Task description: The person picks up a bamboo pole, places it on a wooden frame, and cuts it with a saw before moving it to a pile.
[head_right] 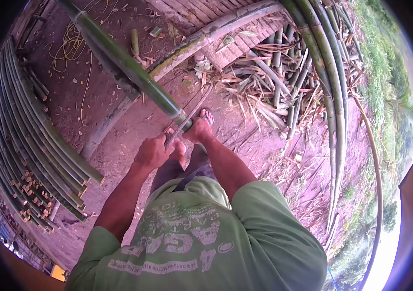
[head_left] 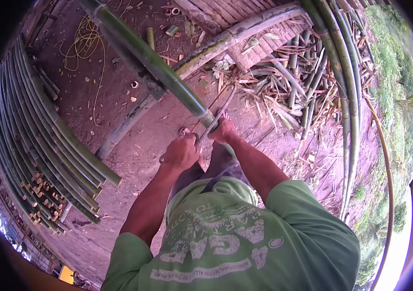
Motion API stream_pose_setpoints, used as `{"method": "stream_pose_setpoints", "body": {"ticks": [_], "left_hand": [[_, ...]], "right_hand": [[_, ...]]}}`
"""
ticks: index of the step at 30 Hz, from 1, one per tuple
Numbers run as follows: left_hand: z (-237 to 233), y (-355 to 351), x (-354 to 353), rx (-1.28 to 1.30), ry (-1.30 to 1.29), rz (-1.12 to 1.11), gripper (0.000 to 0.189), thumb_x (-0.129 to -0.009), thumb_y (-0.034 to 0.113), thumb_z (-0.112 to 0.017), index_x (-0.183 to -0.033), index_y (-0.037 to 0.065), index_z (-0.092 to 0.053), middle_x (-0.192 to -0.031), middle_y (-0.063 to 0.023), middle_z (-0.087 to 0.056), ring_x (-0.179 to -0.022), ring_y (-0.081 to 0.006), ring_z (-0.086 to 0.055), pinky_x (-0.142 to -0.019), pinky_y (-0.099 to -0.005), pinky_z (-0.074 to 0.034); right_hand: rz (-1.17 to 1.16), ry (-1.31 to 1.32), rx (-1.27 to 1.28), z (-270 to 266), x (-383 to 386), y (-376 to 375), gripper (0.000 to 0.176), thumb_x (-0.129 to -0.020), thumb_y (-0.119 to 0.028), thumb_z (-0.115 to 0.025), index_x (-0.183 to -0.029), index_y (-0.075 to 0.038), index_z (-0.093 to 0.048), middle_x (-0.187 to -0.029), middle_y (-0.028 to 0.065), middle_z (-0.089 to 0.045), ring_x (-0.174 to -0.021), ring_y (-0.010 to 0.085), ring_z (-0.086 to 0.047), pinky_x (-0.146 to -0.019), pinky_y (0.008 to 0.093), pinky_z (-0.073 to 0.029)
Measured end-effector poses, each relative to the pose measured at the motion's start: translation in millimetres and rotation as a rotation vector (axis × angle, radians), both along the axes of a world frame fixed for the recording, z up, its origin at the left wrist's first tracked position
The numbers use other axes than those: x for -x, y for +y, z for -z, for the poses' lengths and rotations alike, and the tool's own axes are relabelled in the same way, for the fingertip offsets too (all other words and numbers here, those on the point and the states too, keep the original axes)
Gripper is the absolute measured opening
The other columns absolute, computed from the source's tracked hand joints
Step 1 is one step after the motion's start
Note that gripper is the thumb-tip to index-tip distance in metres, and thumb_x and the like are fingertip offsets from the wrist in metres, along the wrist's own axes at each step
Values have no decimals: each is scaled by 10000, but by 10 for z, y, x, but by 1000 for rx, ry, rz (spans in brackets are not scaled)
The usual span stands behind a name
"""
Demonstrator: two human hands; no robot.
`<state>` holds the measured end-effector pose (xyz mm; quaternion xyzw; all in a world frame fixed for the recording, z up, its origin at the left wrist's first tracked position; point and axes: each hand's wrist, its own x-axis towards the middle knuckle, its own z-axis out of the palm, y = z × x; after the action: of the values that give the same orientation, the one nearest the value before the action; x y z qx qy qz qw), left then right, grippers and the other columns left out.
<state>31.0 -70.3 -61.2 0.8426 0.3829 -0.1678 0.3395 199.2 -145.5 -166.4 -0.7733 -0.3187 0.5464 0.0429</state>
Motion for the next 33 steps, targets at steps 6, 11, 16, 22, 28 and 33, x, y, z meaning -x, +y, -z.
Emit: {"method": "stream_pose_setpoints", "body": {"ticks": [6, 11, 16, 22, 28, 33], "left_hand": [[-472, -111, 388, 95, 10, -4, 270, -844, 297, -585, -861, 28, -575, -719, -229, -633, -675, -431, -628, -627, -511, -506], [-696, -194, 736, 75, 14, -68, 286, -818, 313, -615, -806, 32, -562, -670, -205, -621, -633, -419, -618, -600, -504, -501], [-1073, -137, 969, 106, 65, -55, 266, -806, 304, -632, -785, 41, -600, -651, -181, -621, -601, -384, -625, -571, -479, -507], [202, 98, -178, 34, -76, -34, 317, -837, 305, -599, -895, -6, -608, -732, -227, -635, -697, -433, -623, -638, -501, -509], [-523, -182, 634, 89, 34, -29, 286, -807, 300, -633, -807, 23, -562, -690, -210, -623, -654, -408, -621, -595, -492, -499], [-1074, -270, 1122, 87, -34, -39, 292, -810, 314, -629, -741, 45, -537, -638, -179, -612, -590, -373, -622, -533, -470, -495]], "right_hand": [[-10, -98, -100, -94, 66, -182, 681, -570, -333, -758, -1119, 36, -591, -972, 210, -660, -927, 312, -653, -825, 371, -520], [39, 5, -15, -145, -107, -9, 543, -567, -282, -757, -1013, 5, -637, -918, 184, -674, -860, 303, -668, -788, 364, -532], [60, 85, -11, 224, -63, -84, 445, -546, -250, -753, -905, -3, -660, -784, 152, -675, -765, 249, -672, -725, 368, -525], [-51, -68, -59, 252, -82, -69, 474, -544, -263, -759, -929, -8, -652, -833, 164, -670, -794, 284, -663, -738, 366, -529], [79, 80, 0, -156, -87, -20, 543, -549, -285, -763, -998, -8, -634, -915, 190, -674, -876, 289, -669, -793, 371, -531], [62, 31, -31, -187, -99, -41, 505, -551, -285, -752, -969, -23, -646, -893, 176, -679, -844, 296, -671, -784, 367, -532]]}}
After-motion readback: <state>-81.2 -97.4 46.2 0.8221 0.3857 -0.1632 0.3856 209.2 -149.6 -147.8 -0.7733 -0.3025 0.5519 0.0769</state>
